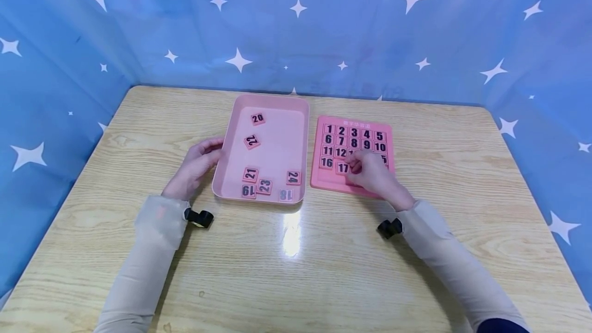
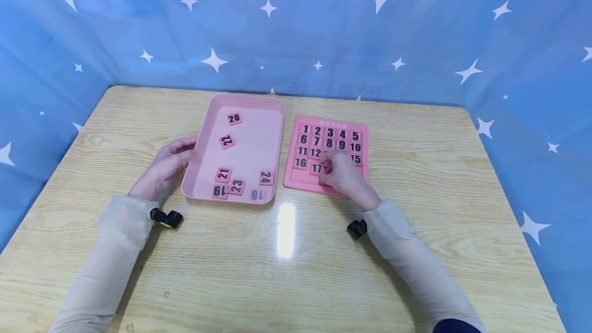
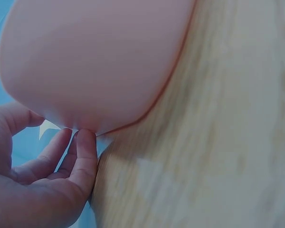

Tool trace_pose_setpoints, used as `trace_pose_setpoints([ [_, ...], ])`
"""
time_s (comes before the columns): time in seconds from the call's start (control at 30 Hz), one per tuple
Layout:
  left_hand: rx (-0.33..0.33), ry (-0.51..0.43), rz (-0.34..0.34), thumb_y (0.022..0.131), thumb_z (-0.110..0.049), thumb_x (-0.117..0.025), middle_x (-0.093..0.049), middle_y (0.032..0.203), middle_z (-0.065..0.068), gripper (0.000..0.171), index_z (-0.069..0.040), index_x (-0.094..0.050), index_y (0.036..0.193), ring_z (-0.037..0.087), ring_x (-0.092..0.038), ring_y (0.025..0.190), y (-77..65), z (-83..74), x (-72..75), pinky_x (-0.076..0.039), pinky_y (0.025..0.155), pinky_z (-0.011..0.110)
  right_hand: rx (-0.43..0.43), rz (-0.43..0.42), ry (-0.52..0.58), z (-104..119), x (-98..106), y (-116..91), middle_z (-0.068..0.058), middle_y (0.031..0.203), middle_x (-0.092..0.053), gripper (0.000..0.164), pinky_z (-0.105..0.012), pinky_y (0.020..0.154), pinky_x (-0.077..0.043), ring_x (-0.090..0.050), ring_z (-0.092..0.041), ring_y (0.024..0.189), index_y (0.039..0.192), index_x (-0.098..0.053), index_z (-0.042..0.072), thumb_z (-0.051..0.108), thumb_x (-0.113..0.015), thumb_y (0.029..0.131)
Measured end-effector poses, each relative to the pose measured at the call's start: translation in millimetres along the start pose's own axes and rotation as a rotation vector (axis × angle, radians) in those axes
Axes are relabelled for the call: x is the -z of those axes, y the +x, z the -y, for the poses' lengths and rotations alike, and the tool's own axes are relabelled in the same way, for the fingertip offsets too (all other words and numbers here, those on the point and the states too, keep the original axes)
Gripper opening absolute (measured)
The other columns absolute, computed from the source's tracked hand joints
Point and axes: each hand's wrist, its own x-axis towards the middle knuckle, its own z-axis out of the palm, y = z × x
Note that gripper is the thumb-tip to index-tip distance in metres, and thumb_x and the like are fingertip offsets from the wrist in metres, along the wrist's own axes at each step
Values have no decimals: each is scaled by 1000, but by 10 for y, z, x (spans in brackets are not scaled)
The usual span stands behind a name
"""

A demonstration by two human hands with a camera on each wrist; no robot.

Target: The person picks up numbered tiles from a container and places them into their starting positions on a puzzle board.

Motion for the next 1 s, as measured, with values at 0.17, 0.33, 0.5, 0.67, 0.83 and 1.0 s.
trace_pose_setpoints([
  [0.17,-5,2,-3,87,2,-55,-54,110,4,51,11,-39,134,10,-52,96,2,5,1,-46,83,16,-20,4,-1,29,-11,41,-17,94,-62,27,-38,78,-53,-59,-27,86,102,-61,-6,-3,-69,76],
  [0.33,-2,22,-6,87,1,-54,-52,115,6,51,10,-39,135,8,-51,97,9,10,4,-45,84,15,-12,2,-6,51,-18,77,-15,89,-61,22,-37,75,-53,-59,-27,83,94,-57,-3,-5,-69,76],
  [0.5,1,28,-2,88,1,-54,-51,116,6,51,9,-39,135,10,-51,99,12,10,10,-45,84,16,4,-6,-5,33,-23,101,-12,82,-61,17,-34,71,-54,-60,-25,78,83,-56,1,-5,-70,75],
  [0.67,12,23,0,88,1,-54,-51,116,7,51,8,-39,136,12,-50,101,14,11,10,-45,85,17,27,-5,-7,16,-18,103,-12,82,-63,15,-34,71,-54,-60,-24,77,80,-57,2,-3,-71,75],
  [0.83,24,29,-4,87,1,-54,-51,118,7,51,8,-40,136,12,-49,100,20,13,8,-45,84,17,54,-56,7,90,57,86,-11,80,-62,17,-29,66,-52,-59,-22,73,82,-59,0,3,-74,76],
  [1.0,22,19,-12,87,2,-54,-51,113,3,50,8,-40,135,11,-49,99,28,14,7,-45,82,17,152,-114,76,286,119,155,-14,82,-62,17,-23,65,-50,-59,-23,73,88,-59,-4,1,-72,78],
])
